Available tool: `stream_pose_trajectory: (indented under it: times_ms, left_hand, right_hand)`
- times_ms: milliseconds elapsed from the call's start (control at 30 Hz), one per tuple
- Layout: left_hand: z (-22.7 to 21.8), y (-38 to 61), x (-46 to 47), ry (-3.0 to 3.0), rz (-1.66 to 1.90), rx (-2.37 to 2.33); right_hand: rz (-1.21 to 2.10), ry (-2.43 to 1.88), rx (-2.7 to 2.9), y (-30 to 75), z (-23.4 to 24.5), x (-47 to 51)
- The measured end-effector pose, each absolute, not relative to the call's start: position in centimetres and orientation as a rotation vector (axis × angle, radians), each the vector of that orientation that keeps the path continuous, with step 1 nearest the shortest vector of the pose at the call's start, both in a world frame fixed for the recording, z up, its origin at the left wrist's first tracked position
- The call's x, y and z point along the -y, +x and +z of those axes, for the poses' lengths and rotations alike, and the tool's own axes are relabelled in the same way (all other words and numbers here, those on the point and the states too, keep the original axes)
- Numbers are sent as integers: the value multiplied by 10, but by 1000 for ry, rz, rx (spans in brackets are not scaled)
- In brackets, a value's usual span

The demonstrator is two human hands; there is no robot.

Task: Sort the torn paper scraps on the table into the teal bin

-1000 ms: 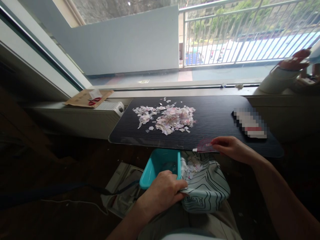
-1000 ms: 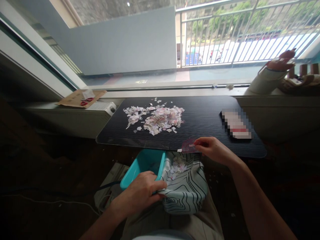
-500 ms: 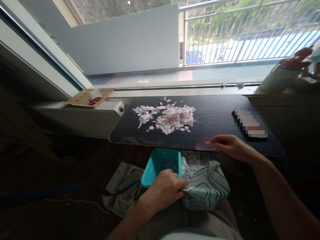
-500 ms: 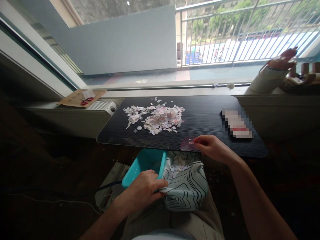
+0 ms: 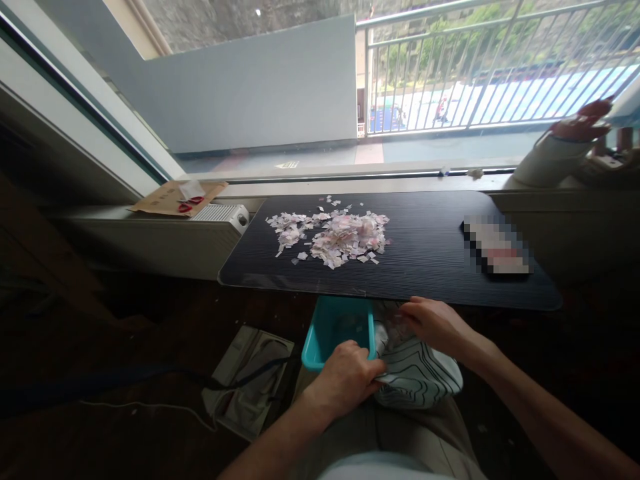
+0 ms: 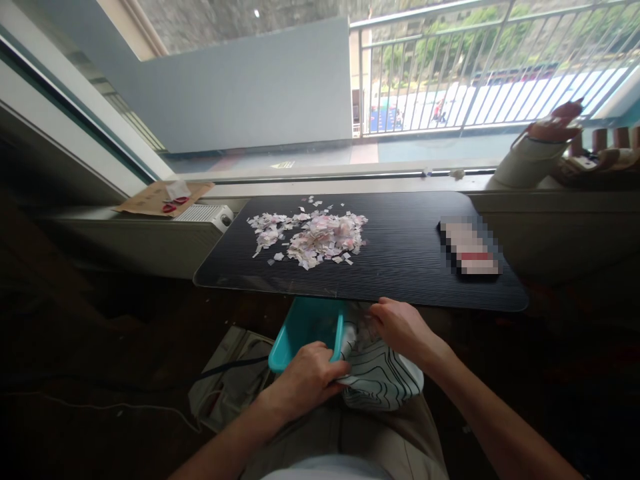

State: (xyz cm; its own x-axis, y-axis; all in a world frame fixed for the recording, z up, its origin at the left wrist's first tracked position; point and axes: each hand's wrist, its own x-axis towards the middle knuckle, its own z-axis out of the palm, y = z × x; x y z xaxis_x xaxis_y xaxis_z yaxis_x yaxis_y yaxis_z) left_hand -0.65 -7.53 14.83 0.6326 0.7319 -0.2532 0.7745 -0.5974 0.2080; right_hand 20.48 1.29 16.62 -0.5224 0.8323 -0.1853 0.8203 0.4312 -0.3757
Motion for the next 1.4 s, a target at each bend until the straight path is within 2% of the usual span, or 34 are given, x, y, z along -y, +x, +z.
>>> stream_pose_trajectory:
  times_ms: [133,500,833,1133,1400]
  left_hand:
    - [134,2,78,2514,-253,-1197]
    - [125,6,91,2418,-208,-1217]
    - [125,11,87,2382,-344,-1236]
    - [125,9,81,2377,-319,-1218]
    - [129,2,73,2340,-269,-1134]
  right_hand:
    - [617,-1660,2764,200,141,1]
    - [849,-1733,2744,215,95,20]
    - [832,-1705,2728,211,100,21]
    - [506,-1815,2601,228,123,3]
    - [700,-2020,2462,242,98,-2]
